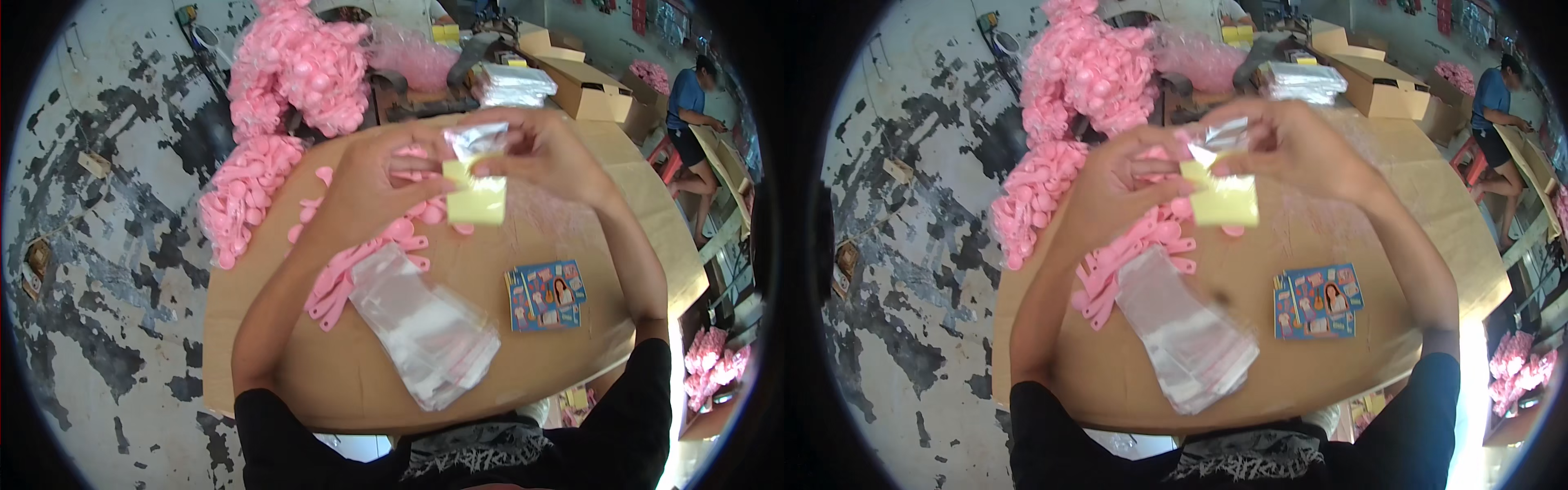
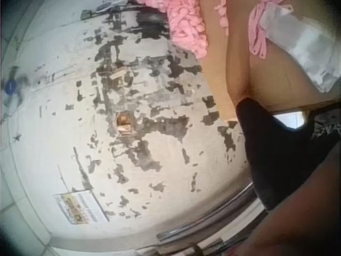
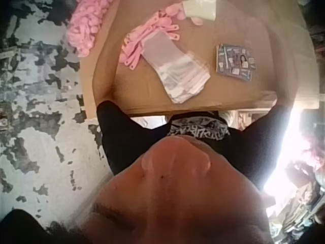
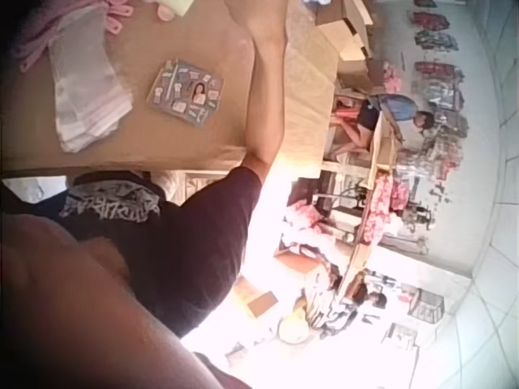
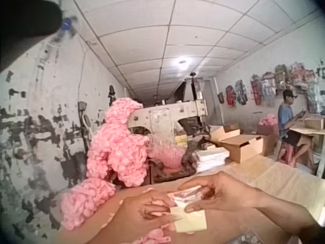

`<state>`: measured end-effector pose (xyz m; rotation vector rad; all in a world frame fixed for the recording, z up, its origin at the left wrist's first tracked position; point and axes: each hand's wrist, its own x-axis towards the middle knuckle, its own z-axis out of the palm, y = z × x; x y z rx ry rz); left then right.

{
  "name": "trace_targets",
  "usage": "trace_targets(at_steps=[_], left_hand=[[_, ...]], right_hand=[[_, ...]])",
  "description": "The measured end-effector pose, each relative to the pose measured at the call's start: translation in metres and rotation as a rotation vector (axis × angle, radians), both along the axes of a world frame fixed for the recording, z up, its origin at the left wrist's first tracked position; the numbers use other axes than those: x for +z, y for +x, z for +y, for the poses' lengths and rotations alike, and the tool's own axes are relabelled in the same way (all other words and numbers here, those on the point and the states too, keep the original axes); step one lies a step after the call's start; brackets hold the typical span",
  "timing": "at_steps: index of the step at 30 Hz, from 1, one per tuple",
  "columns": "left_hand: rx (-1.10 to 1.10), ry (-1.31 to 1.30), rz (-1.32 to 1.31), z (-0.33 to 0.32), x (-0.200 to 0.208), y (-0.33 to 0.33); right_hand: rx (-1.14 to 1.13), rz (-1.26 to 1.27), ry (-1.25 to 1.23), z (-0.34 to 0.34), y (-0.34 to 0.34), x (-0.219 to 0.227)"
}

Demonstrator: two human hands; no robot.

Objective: The person repeatedly picks up pink plastic spoons and small printed cards, places them into clear plastic bags, and seals the bags. The person handles the items one at a time, arranging them on a table covered with bubble wrap and stacks of packaging materials.

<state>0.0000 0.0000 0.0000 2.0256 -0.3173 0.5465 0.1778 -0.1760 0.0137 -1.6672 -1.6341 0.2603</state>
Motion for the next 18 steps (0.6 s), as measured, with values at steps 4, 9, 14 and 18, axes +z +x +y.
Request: trace_targets(at_steps=[4,9,14,18], left_hand=[[0.072,-0.092,-0.070,-0.009,0.010,-0.013],[0.200,0.017,-0.154,0.010,0.030,-0.037],[0.082,-0.102,-0.215,0.011,0.047,-0.042],[0.104,0.072,-0.152,-0.006,0.045,-0.055]], right_hand=[[-0.085,0.080,0.018,-0.059,0.009,0.008],[-0.376,0.253,-0.402,-0.175,0.014,-0.003],[-0.477,0.086,-0.927,-0.257,0.000,0.008],[-0.371,-0.234,-0.295,-0.199,-0.029,-0.007]])
